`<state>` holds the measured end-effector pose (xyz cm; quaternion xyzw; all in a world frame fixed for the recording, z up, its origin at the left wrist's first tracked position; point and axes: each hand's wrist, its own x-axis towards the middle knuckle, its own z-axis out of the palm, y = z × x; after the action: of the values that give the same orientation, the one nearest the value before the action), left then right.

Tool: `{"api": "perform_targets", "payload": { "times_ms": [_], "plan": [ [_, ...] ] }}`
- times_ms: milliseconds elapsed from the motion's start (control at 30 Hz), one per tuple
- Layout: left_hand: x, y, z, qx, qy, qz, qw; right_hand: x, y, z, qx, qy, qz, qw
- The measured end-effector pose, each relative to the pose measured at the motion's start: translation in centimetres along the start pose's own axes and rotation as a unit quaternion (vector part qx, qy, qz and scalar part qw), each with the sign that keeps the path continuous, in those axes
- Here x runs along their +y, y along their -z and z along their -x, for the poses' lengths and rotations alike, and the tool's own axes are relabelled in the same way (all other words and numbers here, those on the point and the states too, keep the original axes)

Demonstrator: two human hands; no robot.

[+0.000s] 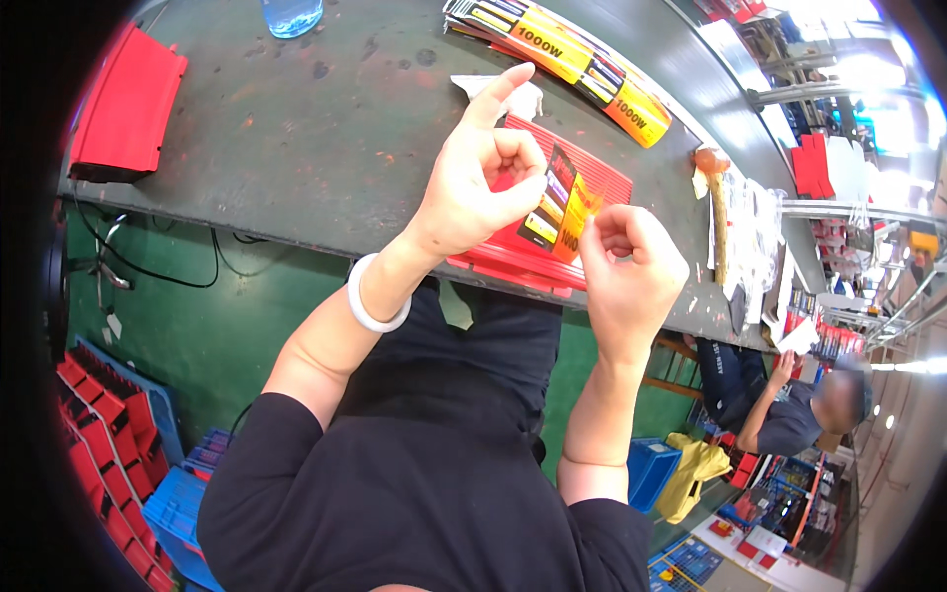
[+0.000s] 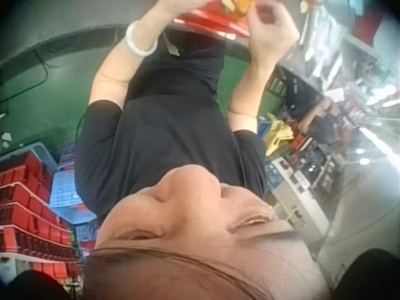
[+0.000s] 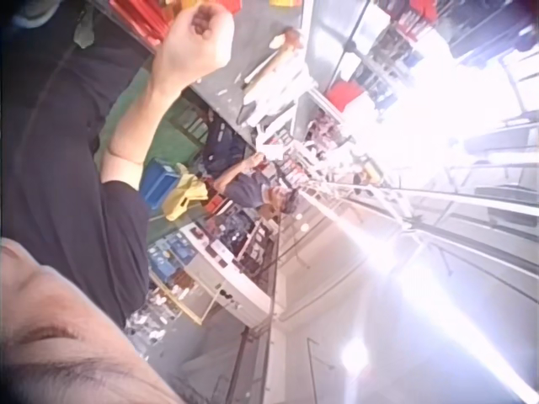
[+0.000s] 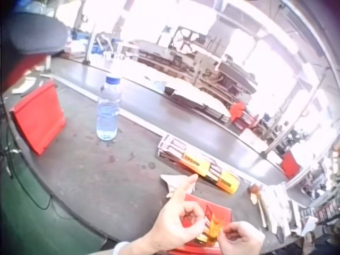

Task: Peel a product label from a sheet and apply it to a red power inverter housing on an assembly line.

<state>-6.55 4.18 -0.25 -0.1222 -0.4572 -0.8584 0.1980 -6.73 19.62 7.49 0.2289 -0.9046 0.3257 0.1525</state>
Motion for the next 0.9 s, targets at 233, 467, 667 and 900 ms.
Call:
{"api": "perform_targets", "payload": {
  "times_ms": [233,467,667,900],
  "plan": [
    [0.0,0.0,0.1,0.007,0.000,0.002,1.000,0.1,0.2,0.0,-0.008,-0.010,-0.013,1.000],
    [-0.2,0.1,0.1,0.010,0.000,-0.004,1.000,-0.3,1.4,0.0,-0.023,-0.049,-0.012,0.998],
    [-0.3,0.1,-0.1,0.000,-0.008,-0.018,1.000,-0.6,2.9,-0.6,-0.009,-0.057,0.004,0.998],
    [0.0,0.2,0.0,0.010,0.007,-0.019,1.000,-0.2,3.1,0.4,-0.102,0.023,0.107,0.989]
  ]
}}
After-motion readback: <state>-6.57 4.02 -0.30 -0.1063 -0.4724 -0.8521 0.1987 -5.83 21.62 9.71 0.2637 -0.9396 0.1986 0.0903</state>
